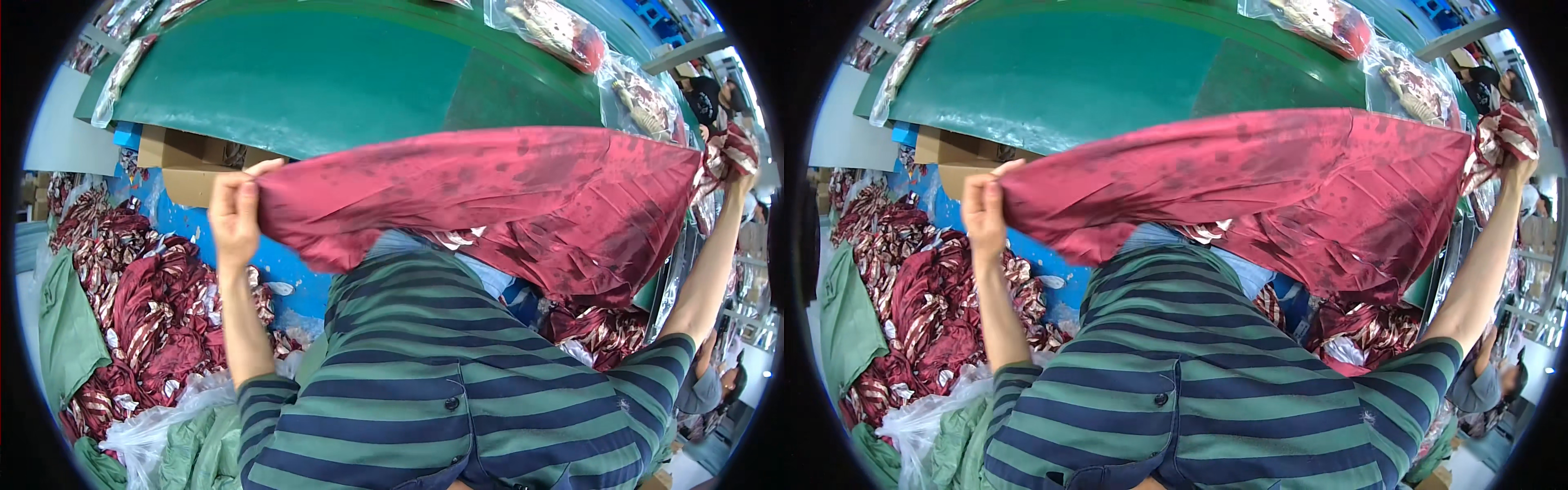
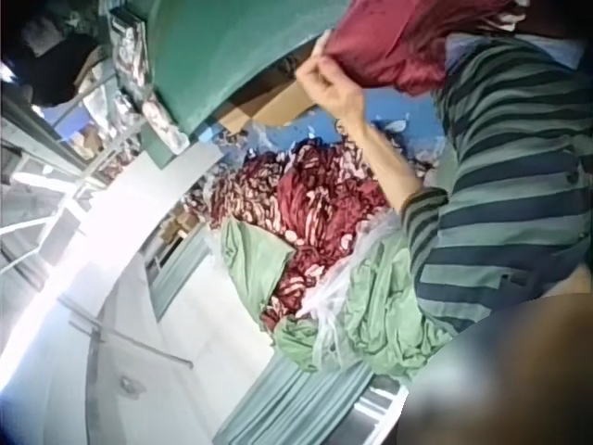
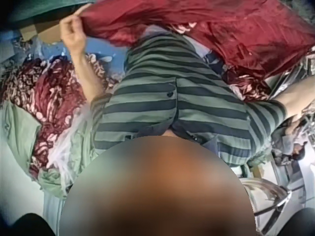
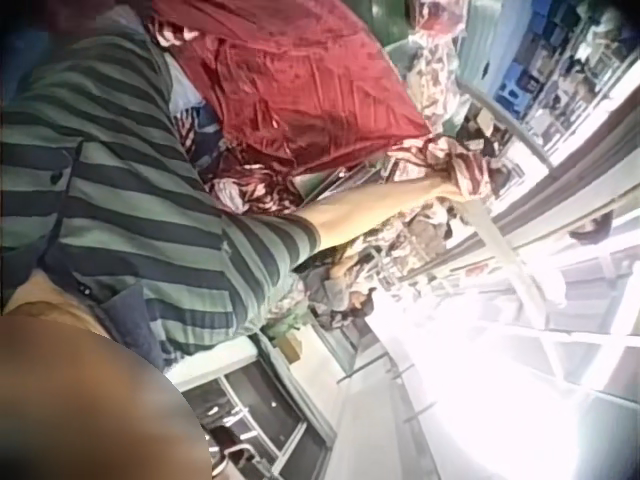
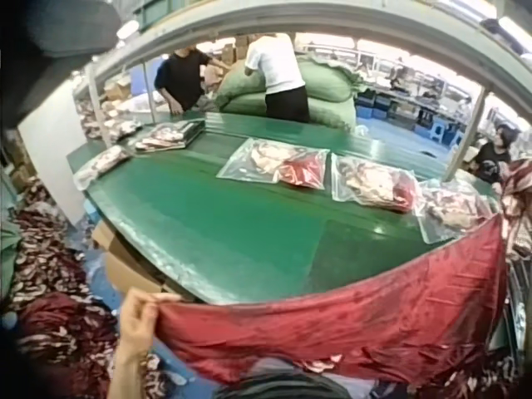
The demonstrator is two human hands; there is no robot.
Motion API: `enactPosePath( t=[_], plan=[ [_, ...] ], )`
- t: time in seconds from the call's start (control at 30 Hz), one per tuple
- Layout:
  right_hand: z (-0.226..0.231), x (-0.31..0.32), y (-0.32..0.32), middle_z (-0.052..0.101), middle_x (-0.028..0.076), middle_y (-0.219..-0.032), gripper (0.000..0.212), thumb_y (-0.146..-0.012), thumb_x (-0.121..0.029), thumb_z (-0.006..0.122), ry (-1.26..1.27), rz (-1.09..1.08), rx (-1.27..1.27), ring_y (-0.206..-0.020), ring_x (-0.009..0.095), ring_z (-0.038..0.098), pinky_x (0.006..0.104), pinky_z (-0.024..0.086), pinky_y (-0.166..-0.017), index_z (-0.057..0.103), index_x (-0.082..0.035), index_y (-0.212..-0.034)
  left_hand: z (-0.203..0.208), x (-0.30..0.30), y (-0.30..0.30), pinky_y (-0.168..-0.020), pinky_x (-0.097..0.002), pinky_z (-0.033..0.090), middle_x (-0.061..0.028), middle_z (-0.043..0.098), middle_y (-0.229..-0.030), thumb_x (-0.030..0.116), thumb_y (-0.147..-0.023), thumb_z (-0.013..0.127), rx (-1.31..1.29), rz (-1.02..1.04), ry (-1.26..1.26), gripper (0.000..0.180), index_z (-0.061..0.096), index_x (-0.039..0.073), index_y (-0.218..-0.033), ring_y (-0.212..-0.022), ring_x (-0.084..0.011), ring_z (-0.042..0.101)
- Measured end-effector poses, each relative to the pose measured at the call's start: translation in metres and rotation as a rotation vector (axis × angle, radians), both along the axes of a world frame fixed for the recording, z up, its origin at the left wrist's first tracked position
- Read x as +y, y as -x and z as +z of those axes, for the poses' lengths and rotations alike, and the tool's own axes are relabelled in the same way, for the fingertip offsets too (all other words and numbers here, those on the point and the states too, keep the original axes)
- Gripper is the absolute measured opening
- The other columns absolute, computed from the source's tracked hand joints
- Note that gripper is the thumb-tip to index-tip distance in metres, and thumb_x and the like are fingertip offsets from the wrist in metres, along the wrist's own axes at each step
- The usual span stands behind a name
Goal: Folding clothing items and inserting them into plastic shipping bags at a packaging station.
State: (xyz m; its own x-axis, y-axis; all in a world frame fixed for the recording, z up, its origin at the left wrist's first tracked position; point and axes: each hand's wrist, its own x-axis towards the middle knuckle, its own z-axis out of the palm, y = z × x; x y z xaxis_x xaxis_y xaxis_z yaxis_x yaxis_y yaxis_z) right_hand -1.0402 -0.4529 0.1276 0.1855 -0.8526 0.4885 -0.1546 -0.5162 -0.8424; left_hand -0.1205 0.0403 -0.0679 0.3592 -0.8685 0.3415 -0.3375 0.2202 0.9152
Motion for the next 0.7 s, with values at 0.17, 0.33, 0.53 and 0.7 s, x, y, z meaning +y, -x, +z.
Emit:
enactPosePath(
  t=[0.17, 0.33, 0.53, 0.7],
  plan=[
    [-0.048, 0.008, -0.132, 0.072, 0.02, -0.109, 0.039, -0.089, -0.004, 0.047, 0.023, -0.018, -0.043, -0.092, 0.031, 0.07, 0.0348, 0.056, -0.09, 0.062, 0.006, -0.123, 0.092, -0.001, -0.033, -0.069, -0.0247, 0.05, -0.0102, 0.074, -0.092, -0.001, -0.084, 0.07, -0.387, -0.178, -0.354, 0.025, 0.061, -0.001, -0.108, -0.072, -0.0137, 0.063],
    [-0.041, 0.035, -0.135, 0.072, 0.019, -0.11, 0.033, -0.092, -0.009, 0.047, 0.038, -0.205, -0.158, -0.095, 0.031, 0.07, 0.0343, 0.056, -0.09, 0.065, 0.005, -0.117, 0.108, -0.012, -0.141, -0.062, -0.0252, 0.047, -0.0051, 0.071, -0.081, -0.005, -0.078, 0.069, -0.643, -0.167, -0.811, 0.021, 0.07, -0.003, -0.1, -0.064, -0.0115, 0.056],
    [-0.061, 0.03, -0.145, 0.072, 0.017, -0.113, 0.031, -0.099, -0.018, 0.049, -0.016, -0.47, -0.381, -0.101, 0.029, 0.069, 0.0336, 0.055, -0.089, 0.071, 0.002, -0.103, 0.13, -0.006, -0.322, -0.058, -0.0298, 0.048, -0.0045, 0.07, -0.072, -0.003, -0.08, 0.062, -0.757, 0.265, -0.995, 0.023, 0.075, -0.003, -0.1, -0.062, -0.0151, 0.057],
    [-0.038, 0.038, -0.022, 0.072, 0.015, -0.115, 0.022, -0.094, -0.011, 0.058, 0.251, -0.162, 0.335, -0.105, 0.027, 0.068, 0.0321, 0.055, -0.089, 0.072, 0.002, -0.106, 0.12, -0.093, -0.437, -0.071, -0.0373, 0.055, -0.0128, 0.072, -0.087, 0.006, -0.09, 0.053, -1.004, 0.125, -0.451, 0.024, 0.071, 0.001, -0.105, -0.072, -0.026, 0.063]
  ],
)
